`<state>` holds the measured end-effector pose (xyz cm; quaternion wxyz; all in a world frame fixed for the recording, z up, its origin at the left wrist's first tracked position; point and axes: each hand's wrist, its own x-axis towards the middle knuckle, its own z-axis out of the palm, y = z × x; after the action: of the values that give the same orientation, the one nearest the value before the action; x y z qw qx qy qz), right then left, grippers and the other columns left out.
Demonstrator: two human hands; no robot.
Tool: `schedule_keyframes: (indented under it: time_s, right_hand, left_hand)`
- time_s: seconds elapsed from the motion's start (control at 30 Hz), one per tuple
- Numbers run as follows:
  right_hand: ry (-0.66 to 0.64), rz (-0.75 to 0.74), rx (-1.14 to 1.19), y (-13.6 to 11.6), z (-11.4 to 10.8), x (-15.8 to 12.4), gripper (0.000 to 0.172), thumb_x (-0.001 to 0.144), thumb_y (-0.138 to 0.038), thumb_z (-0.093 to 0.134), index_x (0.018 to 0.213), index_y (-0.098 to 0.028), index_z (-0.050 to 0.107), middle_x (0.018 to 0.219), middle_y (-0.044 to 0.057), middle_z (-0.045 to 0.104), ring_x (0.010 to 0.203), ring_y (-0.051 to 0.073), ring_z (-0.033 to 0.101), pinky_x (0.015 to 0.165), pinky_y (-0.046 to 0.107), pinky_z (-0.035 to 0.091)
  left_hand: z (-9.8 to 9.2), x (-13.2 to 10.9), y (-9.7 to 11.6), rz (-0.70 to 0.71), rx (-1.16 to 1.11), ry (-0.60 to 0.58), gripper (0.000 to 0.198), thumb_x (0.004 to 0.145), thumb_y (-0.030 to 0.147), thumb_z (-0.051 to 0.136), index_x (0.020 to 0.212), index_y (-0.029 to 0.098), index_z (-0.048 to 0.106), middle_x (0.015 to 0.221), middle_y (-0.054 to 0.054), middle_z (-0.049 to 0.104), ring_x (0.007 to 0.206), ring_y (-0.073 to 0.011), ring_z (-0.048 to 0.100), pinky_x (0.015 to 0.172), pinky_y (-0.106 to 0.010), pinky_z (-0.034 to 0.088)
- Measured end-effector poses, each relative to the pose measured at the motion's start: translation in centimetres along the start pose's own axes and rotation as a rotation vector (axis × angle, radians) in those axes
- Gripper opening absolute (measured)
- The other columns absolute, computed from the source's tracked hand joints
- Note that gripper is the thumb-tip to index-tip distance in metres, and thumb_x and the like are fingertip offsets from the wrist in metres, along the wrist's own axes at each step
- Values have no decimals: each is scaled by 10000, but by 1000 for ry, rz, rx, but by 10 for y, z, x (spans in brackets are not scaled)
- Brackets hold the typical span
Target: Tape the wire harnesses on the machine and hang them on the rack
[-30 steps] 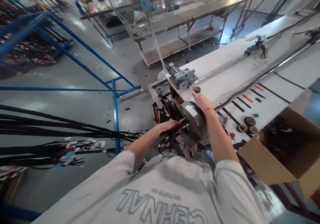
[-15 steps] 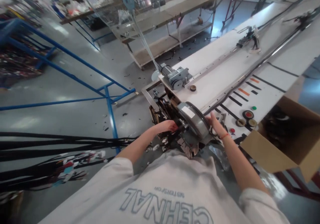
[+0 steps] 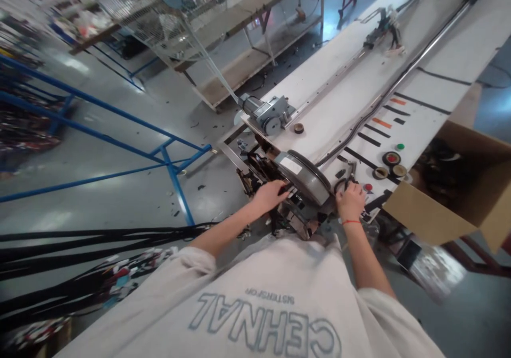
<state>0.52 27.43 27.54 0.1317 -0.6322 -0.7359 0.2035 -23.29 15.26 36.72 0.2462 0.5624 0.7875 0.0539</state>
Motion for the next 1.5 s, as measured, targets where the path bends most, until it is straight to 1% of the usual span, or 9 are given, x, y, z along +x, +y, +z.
schedule_keyframes:
  time_s: [0.17, 0.33, 0.47, 0.57, 0.8, 0.97, 1.13, 1.27, 1.5]
  right_hand:
    - [-135, 230, -142, 18, -19, 5, 505, 758, -239, 618, 1194, 2, 542, 1144, 281, 568, 1024, 363, 615, 869, 468, 493]
    - [-438, 100, 457, 28, -48, -29, 388, 712, -360, 697, 1014, -136, 598, 955, 141, 666, 908, 284, 638, 863, 431, 513]
    - [-1125, -230, 1006, -31, -35, -82, 534, 789, -673, 608, 995, -180, 610, 997, 118, 680, 923, 234, 645, 875, 392, 524]
    - [-1598, -53, 1145, -96, -3, -93, 734, 803, -860, 336, 855, -174, 589, 812, 111, 680, 781, 215, 667, 716, 346, 553]
    - [-1321, 13, 1005, -82, -15, -97, 686, 818, -857, 277, 630, -219, 442, 519, 82, 607, 426, 164, 545, 402, 253, 387]
    - [-566, 102, 547, -4, -51, -48, 606, 850, -748, 366, 561, -228, 483, 442, 59, 522, 453, 189, 528, 526, 316, 444]
    - [-257, 157, -40, -1, -50, 24, 383, 793, -468, 596, 893, -107, 675, 907, 217, 685, 927, 347, 646, 785, 421, 483]
    - [20, 68, 353, -10, -55, -3, 472, 791, -453, 606, 1100, -98, 651, 1139, 223, 652, 1043, 324, 619, 909, 447, 470]
    - [-969, 663, 1370, -39, 5, -117, 230, 771, -351, 726, 850, -136, 702, 963, 160, 730, 852, 217, 710, 697, 278, 565]
  left_hand:
    - [-35, 2, -26, 34, -15, 81, 262, 928, 355, 563, 1077, 163, 660, 1074, -92, 697, 962, -236, 660, 818, -287, 510]
    - [-19, 10, -35, -67, -38, 90, 227, 889, 233, 570, 1075, 141, 663, 1061, -106, 692, 963, -236, 656, 845, -298, 516]
    - [-16, 8, -36, -45, -55, 90, 262, 877, 200, 563, 1111, 132, 661, 1064, -111, 666, 962, -240, 647, 838, -299, 511]
    - [-21, 4, -36, -15, -22, 110, 271, 885, 238, 566, 1114, 132, 665, 1065, -116, 636, 938, -243, 642, 800, -300, 512]
    - [-8, 8, -39, 4, 71, 54, 504, 922, 153, 459, 1426, 143, 460, 1126, -169, 611, 949, -260, 666, 820, -322, 523]
    - [9, 19, -31, 57, 300, -79, 549, 882, 5, 356, 1429, -13, 408, 1162, -304, 598, 1010, -361, 673, 835, -451, 537]
    - [2, 36, -30, 175, 403, -229, 299, 894, 35, 430, 1109, -27, 629, 1127, -292, 634, 1022, -349, 675, 883, -461, 528]
    - [-7, 43, -44, 214, 312, -288, 268, 993, 190, 413, 1039, 82, 654, 1029, -150, 710, 915, -189, 703, 841, -253, 540]
    - [22, 51, -46, 39, 278, -174, 300, 952, 85, 383, 1159, 2, 585, 1051, -246, 694, 1029, -300, 691, 884, -404, 548]
